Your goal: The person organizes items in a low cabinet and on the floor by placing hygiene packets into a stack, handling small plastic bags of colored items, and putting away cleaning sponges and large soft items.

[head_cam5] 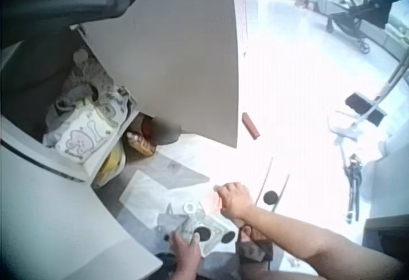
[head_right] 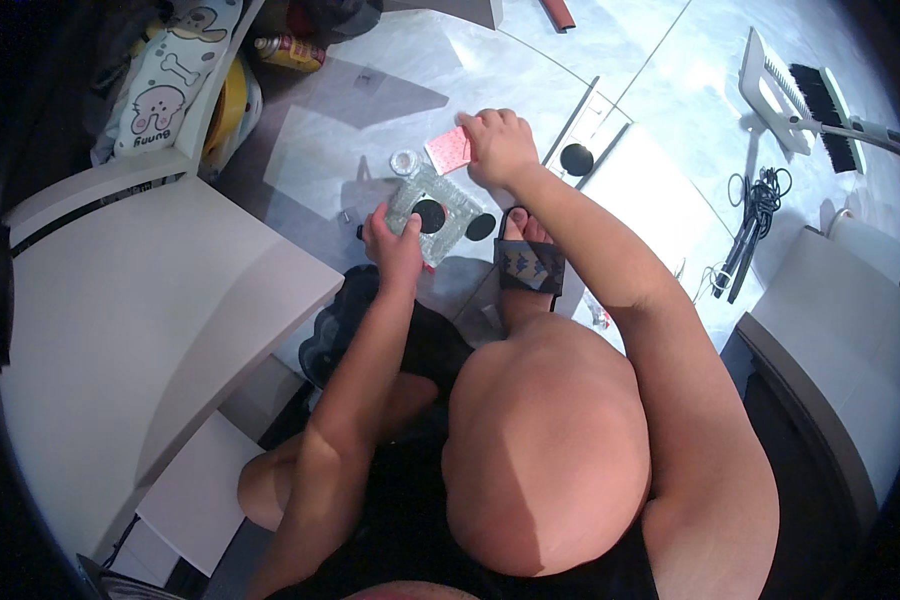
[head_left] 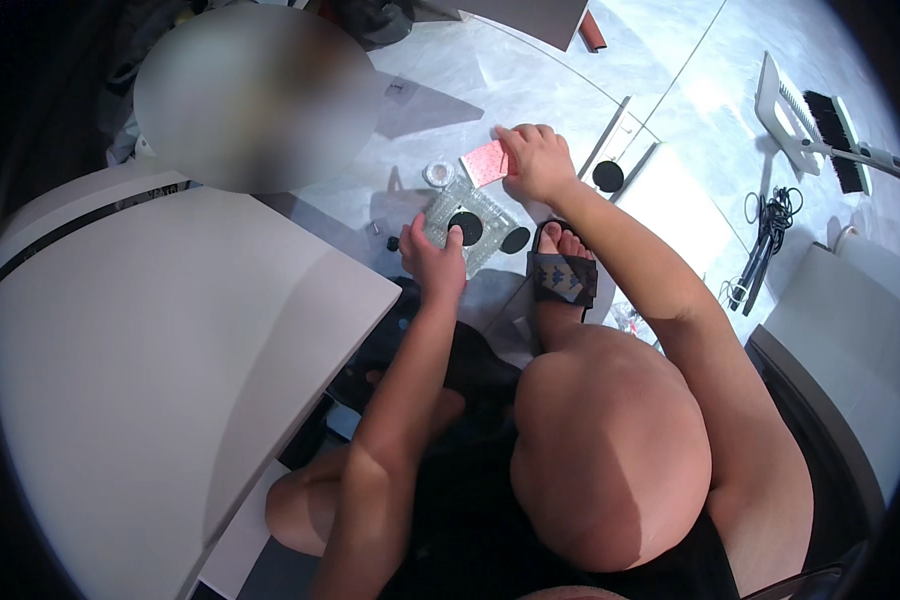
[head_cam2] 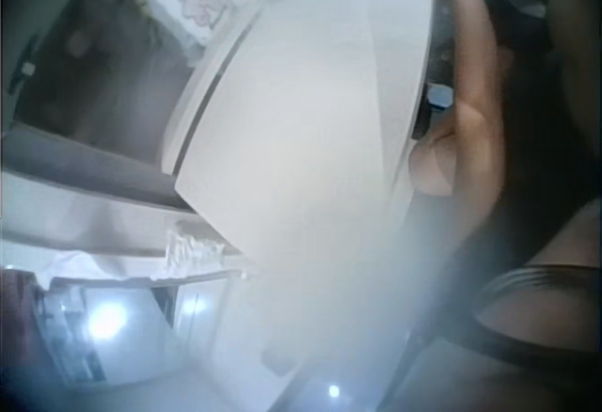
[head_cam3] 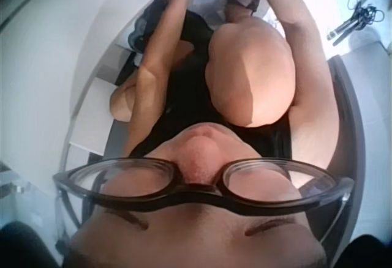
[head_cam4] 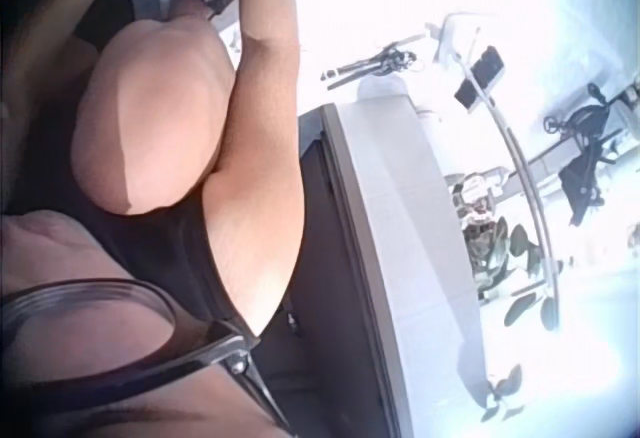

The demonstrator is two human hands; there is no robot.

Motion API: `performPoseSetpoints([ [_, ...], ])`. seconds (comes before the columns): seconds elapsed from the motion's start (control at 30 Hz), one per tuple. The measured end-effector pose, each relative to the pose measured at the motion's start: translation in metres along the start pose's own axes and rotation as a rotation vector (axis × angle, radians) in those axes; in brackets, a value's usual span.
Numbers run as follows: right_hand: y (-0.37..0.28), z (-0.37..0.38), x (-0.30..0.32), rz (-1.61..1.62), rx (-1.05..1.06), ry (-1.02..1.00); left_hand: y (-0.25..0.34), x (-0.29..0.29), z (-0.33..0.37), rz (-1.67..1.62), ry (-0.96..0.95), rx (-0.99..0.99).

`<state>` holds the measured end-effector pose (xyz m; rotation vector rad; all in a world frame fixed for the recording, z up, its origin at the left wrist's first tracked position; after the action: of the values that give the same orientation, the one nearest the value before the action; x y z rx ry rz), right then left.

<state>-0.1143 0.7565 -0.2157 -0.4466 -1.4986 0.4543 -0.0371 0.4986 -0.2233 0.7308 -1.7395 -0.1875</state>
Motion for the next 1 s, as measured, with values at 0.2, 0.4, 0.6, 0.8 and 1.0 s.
performPoseSetpoints([
  [0.2, 0.047, -0.031, 0.002, 0.864, -0.586, -0.267, 0.04, 0.0, -0.024, -0.313, -0.118, -0.146],
  [0.4, -0.056, -0.121, 0.03, 1.423, -0.789, -0.906, 0.092, -0.005, -0.064, -1.127, -0.615, 0.107],
  [0.6, -0.087, -0.107, 0.102, 0.403, -0.285, -1.133, 0.061, 0.043, -0.116, -1.08, -0.814, 0.189],
  [0.8, -0.233, -0.114, 0.207, -0.098, 0.14, -1.194, 0.008, 0.212, -0.14, -1.006, -0.713, -0.042],
  [1.0, -0.379, -0.153, 0.175, 0.782, -0.02, -0.802, -0.002, 0.363, -0.131, -1.18, -0.195, 0.06],
])
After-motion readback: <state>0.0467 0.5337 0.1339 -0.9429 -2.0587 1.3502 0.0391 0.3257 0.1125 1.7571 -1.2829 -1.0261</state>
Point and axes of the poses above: each hand's wrist, its own z-axis towards the middle knuckle, its own x-axis out of the back of the hand, y = z × x, the point moved 10 cm from there along z, towards the middle knuckle, and after that the axes turned 5 degrees about z, right-handed, at the moved point
